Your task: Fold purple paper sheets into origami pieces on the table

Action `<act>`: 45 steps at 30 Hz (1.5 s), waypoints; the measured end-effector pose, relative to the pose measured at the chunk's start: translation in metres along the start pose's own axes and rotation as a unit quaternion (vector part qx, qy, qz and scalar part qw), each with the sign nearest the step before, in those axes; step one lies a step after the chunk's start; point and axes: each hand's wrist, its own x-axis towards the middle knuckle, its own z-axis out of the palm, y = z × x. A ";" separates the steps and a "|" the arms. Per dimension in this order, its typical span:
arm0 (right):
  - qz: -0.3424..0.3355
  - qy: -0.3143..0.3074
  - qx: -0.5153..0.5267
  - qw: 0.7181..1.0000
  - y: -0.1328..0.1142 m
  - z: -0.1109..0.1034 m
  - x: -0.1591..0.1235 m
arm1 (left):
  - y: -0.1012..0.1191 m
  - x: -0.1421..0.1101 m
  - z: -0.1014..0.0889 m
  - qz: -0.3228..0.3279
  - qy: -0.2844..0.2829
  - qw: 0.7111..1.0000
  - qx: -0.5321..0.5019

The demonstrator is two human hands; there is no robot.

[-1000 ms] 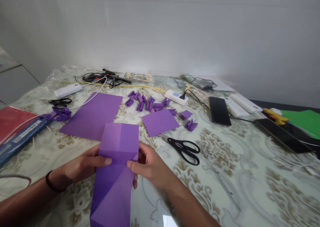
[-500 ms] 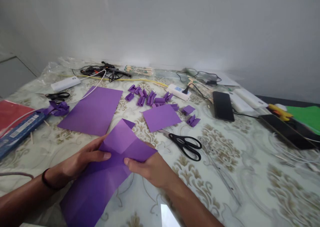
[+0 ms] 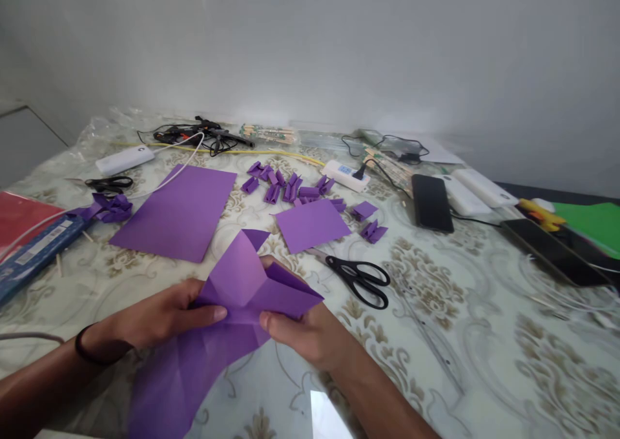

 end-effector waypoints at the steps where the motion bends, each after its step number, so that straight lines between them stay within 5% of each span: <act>1: 0.003 -0.005 -0.001 1.000 -0.004 -0.002 -0.002 | 0.001 0.000 0.000 0.004 -0.009 1.000 -0.002; 9: 0.002 -0.113 0.101 0.989 -0.039 -0.013 0.006 | 0.006 -0.002 -0.005 0.021 -0.014 0.999 -0.021; 19: -0.013 0.067 0.157 0.985 -0.024 -0.006 0.010 | 0.003 0.000 -0.004 -0.039 0.003 0.999 -0.034; 24: -0.050 0.096 0.128 0.986 -0.034 -0.014 0.015 | 0.001 0.002 -0.008 -0.044 0.050 0.998 0.012; 29: -0.097 0.089 -0.033 0.991 -0.048 -0.033 0.013 | -0.001 0.002 -0.012 -0.050 0.100 0.989 0.100; 35: -0.147 0.036 -0.290 0.945 -0.061 -0.030 0.011 | -0.002 0.006 -0.013 -0.038 0.176 0.967 0.177; 45: -0.268 0.019 -0.416 0.869 -0.065 -0.010 -0.002 | -0.007 0.011 -0.012 0.050 0.203 0.970 0.125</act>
